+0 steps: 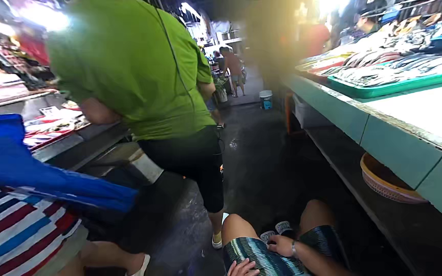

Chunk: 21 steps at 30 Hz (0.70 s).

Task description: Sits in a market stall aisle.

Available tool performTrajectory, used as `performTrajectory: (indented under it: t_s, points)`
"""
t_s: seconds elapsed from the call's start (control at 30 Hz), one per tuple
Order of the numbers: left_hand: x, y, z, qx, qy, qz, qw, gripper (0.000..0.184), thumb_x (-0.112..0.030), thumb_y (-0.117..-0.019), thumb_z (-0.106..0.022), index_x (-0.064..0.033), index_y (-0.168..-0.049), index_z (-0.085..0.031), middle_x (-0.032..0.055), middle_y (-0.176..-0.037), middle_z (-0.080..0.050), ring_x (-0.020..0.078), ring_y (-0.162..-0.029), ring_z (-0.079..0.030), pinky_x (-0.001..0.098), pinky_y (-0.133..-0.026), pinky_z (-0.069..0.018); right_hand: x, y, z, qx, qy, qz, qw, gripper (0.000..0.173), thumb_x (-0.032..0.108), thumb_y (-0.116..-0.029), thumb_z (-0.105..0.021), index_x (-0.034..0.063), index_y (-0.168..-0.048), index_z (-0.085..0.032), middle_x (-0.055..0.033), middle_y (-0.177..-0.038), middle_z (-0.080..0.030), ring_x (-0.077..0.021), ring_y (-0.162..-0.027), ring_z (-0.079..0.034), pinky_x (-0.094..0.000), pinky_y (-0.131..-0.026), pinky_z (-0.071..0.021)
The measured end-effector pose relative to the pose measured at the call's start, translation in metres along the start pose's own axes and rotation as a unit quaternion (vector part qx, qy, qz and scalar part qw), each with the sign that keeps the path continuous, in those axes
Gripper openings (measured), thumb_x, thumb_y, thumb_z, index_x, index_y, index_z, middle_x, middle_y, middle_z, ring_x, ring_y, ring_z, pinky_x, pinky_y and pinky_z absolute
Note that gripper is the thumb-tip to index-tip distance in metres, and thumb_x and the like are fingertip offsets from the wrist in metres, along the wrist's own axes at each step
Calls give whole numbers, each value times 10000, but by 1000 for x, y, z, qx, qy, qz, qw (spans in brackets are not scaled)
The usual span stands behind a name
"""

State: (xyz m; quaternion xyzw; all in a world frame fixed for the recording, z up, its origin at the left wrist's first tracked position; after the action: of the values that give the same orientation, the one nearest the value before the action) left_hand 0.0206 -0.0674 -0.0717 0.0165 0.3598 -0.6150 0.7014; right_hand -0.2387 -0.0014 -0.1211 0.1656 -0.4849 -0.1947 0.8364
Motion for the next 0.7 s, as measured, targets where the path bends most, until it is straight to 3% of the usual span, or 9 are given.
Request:
performTrajectory:
  t_s: [0.2,0.5,0.7]
  points:
    - [-3,10,7,-36,3,22,999,476,-438,-1073,-344,-236,-1242,-741,0,-1360,-679,193,-1415,-494,550,-1248,-196,9,-3,-5,16,-10,8,1000,500,439,-1050,-543,66,-1378,-596,-205,-1342,-632,-341,-1268,-599,-568,-1104,-434]
    - [-7,-4,0,-27,14,-14,999,437,-402,-1073,-361,-246,-1240,-733,-26,-1373,-670,160,-1416,-489,522,-1258,-199,6,23,7,20,-14,-1,1000,475,373,-1076,-524,29,-1401,-567,-224,-1360,-614,-345,-1278,-589,-543,-1114,-430]
    - [2,2,0,-42,8,-9,999,469,-433,-1080,-331,-257,-1242,-735,-35,-1362,-676,159,-1413,-494,527,-1255,-223,-5,0,-2,16,-23,-8,1000,468,413,-1057,-541,72,-1373,-592,-193,-1296,-656,-332,-1208,-630,-564,-1062,-465]
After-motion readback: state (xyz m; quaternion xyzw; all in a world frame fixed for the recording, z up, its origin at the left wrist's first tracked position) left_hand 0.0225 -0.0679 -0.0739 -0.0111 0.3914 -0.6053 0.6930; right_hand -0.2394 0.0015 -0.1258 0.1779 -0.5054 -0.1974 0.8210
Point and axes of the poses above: each hand's wrist, its own y-axis away from the middle knuckle, its own z-axis out of the back of the hand, x = y × z, the point moved 4 cm from there along -y, towards the middle knuckle
